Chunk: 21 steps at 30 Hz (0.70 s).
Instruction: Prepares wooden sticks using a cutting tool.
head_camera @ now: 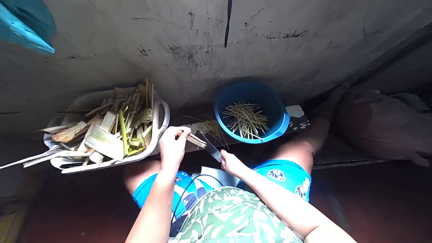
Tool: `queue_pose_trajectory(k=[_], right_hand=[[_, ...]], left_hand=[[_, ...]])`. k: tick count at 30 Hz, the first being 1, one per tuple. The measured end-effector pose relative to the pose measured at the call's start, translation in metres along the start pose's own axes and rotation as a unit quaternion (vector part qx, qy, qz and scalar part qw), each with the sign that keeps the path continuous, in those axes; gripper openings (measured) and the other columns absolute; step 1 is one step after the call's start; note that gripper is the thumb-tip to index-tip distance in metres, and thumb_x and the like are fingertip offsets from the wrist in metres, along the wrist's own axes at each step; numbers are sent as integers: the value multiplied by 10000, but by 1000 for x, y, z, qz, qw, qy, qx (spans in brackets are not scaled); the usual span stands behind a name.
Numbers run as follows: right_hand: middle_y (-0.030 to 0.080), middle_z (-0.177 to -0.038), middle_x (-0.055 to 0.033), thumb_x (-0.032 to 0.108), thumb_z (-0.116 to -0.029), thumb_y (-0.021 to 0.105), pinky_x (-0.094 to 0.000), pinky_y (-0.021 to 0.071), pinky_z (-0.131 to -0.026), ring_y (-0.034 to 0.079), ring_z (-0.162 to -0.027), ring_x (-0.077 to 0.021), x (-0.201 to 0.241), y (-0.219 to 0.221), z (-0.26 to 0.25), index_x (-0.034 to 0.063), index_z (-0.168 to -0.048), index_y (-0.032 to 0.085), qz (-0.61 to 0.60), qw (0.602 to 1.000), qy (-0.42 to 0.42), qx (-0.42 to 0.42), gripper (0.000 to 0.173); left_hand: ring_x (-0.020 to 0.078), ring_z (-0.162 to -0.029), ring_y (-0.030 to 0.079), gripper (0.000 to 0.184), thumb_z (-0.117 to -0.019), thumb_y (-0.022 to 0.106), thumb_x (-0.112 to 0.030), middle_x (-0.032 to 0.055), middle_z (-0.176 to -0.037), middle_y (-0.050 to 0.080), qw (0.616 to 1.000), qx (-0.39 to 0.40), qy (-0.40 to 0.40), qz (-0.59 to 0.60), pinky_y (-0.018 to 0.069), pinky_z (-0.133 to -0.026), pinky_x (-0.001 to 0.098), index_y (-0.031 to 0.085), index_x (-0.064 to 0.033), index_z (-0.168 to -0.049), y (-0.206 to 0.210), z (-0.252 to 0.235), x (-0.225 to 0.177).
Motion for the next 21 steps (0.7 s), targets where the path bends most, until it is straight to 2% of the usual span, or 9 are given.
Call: queue_pose_trajectory(k=[3,4,6,8,10,12,16,18,21], right_hand=[[718,-1031,-118,143,-1038,542,-385,551,-866,701,-908,-190,2,-13,1,-8,-1310,513,-124,990,-50,-34,313],[719,-995,-70,154,-1037,551,-319,541,-755,672,-804,-125,6,-18,5,7,-1302,516,-181,979,-76,-48,305],[690,-895,4,178,-1034,553,-194,408,-503,505,-552,-15,17,-24,15,40,-1256,491,-341,930,-129,-46,269],[681,-861,10,162,-972,652,-164,378,-439,463,-483,2,28,-31,25,80,-1215,470,-457,876,-151,-13,314],[649,-809,26,134,-884,754,-159,391,-429,476,-479,-1,37,-38,34,98,-1185,467,-489,856,-168,2,417],[634,-790,36,43,-833,772,-153,405,-452,516,-526,-6,43,-45,42,88,-1197,448,-476,861,-179,-4,490],[633,-794,54,11,-827,769,-156,448,-547,572,-630,-4,44,-55,51,67,-1206,452,-414,887,-196,-59,498],[666,-820,35,11,-838,742,-182,498,-611,611,-676,-19,43,-66,57,27,-1208,479,-373,894,-216,-123,454],[695,-843,15,53,-853,737,-204,499,-610,612,-668,-26,31,-96,65,12,-1176,533,-297,895,-219,-250,384]], left_hand=[[36,-624,595,88,-923,700,23,-17,-798,692,980,46,-116,156,513,-587,177,715,-58,-893,-18,-3,-3],[35,-620,589,124,-932,671,45,-19,-783,687,968,59,-141,198,508,-589,170,703,-63,-879,-21,-2,-3],[32,-613,588,163,-949,631,64,-15,-757,681,949,73,-178,251,508,-591,160,703,-64,-878,-23,1,-1],[29,-602,585,176,-954,614,75,-14,-740,676,939,79,-199,269,508,-584,153,702,-60,-884,-23,3,2],[31,-602,585,174,-955,614,75,-12,-730,673,935,87,-209,274,508,-586,156,705,-54,-883,-19,4,5],[31,-618,589,174,-962,613,60,-17,-731,667,932,109,-208,275,508,-599,160,701,-63,-875,-13,5,5],[34,-620,599,154,-973,616,45,-9,-746,677,930,114,-214,277,517,-601,157,702,-51,-888,-3,7,1],[40,-632,603,109,-972,626,42,-7,-766,667,935,98,-220,260,530,-616,164,709,-28,-989,-1,5,1],[78,-753,650,224,-955,660,36,25,-892,684,947,96,-206,225,569,-730,216,694,-6,-1172,2,4,9]])
Point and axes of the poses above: each hand's wrist, its own z-axis away from the middle knuckle, its own y-axis out of the palm, x = y × z, the point moved 4 cm from there along -z, towards the middle knuckle
